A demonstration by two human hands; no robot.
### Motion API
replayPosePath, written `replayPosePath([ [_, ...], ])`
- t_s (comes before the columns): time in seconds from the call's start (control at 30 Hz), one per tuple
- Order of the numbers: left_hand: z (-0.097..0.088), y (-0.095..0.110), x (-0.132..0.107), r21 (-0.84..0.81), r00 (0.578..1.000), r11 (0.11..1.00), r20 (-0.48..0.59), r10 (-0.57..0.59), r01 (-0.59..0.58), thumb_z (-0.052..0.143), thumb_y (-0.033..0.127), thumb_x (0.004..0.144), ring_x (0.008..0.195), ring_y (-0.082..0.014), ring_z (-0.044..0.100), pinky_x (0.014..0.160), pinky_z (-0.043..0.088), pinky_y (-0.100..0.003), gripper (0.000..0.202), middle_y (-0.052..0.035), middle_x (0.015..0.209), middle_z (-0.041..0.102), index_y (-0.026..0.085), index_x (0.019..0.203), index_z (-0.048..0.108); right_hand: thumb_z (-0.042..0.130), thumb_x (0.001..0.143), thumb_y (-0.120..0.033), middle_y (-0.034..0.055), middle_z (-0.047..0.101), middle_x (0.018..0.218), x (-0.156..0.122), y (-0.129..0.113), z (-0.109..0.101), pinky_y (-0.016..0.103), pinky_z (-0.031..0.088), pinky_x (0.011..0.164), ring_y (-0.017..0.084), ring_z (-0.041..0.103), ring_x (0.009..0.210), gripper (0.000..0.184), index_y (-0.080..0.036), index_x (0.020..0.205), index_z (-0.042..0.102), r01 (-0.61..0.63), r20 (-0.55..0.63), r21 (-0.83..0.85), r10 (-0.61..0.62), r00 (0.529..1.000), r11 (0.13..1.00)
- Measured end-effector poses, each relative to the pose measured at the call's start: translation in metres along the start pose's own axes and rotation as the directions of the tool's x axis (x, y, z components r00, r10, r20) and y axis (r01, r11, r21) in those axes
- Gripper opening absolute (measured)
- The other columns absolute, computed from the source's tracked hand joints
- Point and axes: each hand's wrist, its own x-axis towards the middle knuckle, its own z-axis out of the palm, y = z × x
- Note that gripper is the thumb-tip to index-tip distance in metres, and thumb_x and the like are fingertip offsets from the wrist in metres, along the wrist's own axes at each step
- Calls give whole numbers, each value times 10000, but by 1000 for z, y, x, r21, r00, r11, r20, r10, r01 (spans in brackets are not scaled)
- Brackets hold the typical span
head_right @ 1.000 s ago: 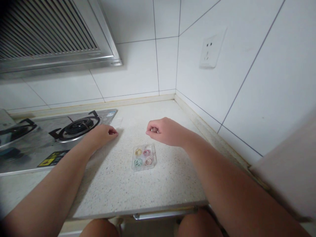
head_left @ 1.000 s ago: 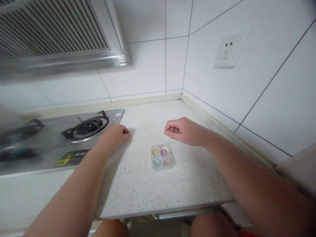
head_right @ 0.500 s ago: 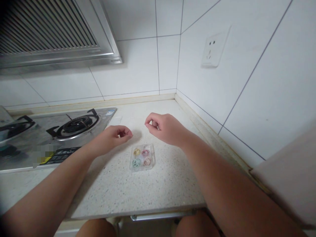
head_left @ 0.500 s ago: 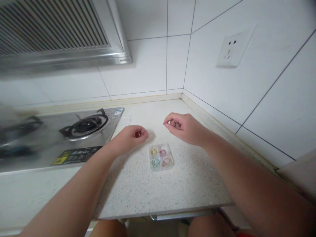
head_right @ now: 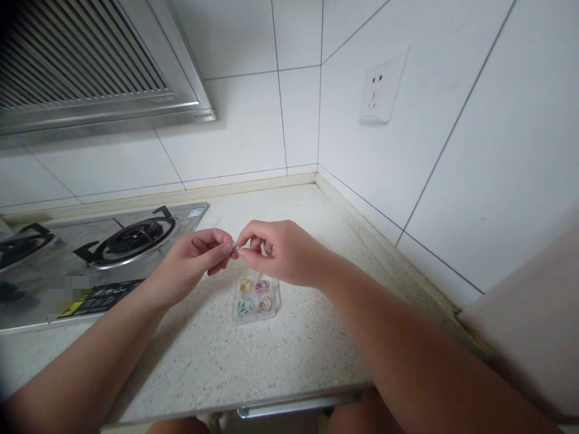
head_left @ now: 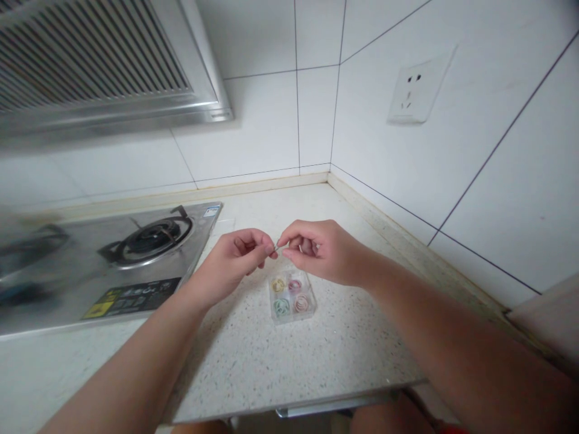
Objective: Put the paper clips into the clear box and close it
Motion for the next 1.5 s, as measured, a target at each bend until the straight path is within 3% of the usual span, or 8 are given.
replayPosePath([
  [0.23, 4, 2, -3, -64, 999, 998, 45, 29, -26, 668, 310, 900, 543, -58, 443, 490, 334, -192, 179, -9, 744, 665, 143, 835, 662, 660, 869, -224, -41, 588, 691, 2, -2, 0, 194, 395, 512, 62, 474, 539, 136, -156, 985, 644, -15, -59, -14, 14, 998, 1000],
  [0.5, 4, 0, -3, -70, 999, 996, 14, 49, -47, 658, 372, 915, 557, -75, 473, 485, 349, -190, 216, 0, 739, 657, 161, 867, 656, 644, 892, -247, -12, 608, 675, 2, -5, -3, 228, 421, 552, 90, 522, 594, 102, -155, 886, 687, -5, -146, -12, 3, 989, 1000],
  [0.67, 3, -10, 2, 150, 994, 985, -48, 98, -90, 583, 382, 941, 615, -105, 501, 560, 379, -218, 260, 13, 688, 598, 159, 830, 657, 669, 879, -258, 5, 638, 729, 4, -10, -5, 224, 442, 543, 91, 549, 614, 101, -157, 871, 679, -21, -239, 66, 36, 970, 998],
  [0.83, -2, -31, 15, 402, 996, 914, -38, 77, -55, 529, 346, 930, 612, -124, 460, 583, 345, -238, 272, 24, 641, 546, 151, 806, 674, 689, 869, -262, -5, 643, 740, 8, -7, 2, 208, 487, 517, 80, 571, 581, 102, -162, 879, 674, -46, -261, 308, 131, 956, 950],
  [1.0, -6, -42, 26, 405, 996, 913, -84, -2, 36, 486, 360, 928, 599, -140, 465, 575, 349, -243, 302, 23, 624, 542, 153, 855, 693, 713, 851, -293, -12, 643, 727, 24, -11, -3, 194, 481, 474, 70, 564, 536, 147, -157, 878, 664, -113, -246, 393, 222, 943, 913],
  [1.2, -13, -50, 29, 305, 996, 949, -63, -61, 78, 471, 413, 936, 584, -137, 448, 560, 340, -237, 340, 33, 610, 492, 156, 870, 684, 708, 851, -262, -7, 642, 719, 54, -30, -23, 206, 475, 537, 80, 565, 605, 114, -150, 856, 683, -50, -195, 275, 106, 975, 960],
  [1.3, -17, -52, 29, 236, 993, 966, -72, -94, 109, 462, 447, 950, 567, -130, 432, 535, 318, -234, 372, 39, 604, 469, 151, 893, 682, 700, 855, -277, -4, 639, 718, 55, -20, -21, 214, 466, 545, 86, 564, 618, 127, -152, 866, 682, -76, -188, 290, 135, 973, 954],
  [1.5, -20, -49, 28, 168, 983, 970, -68, -168, 177, 494, 457, 945, 527, -110, 380, 497, 271, -221, 367, 46, 578, 446, 146, 893, 681, 696, 857, -327, -17, 608, 673, 33, 22, -6, 208, 399, 484, 80, 514, 551, 175, -154, 869, 673, -251, -160, 332, 317, 935, 909],
])
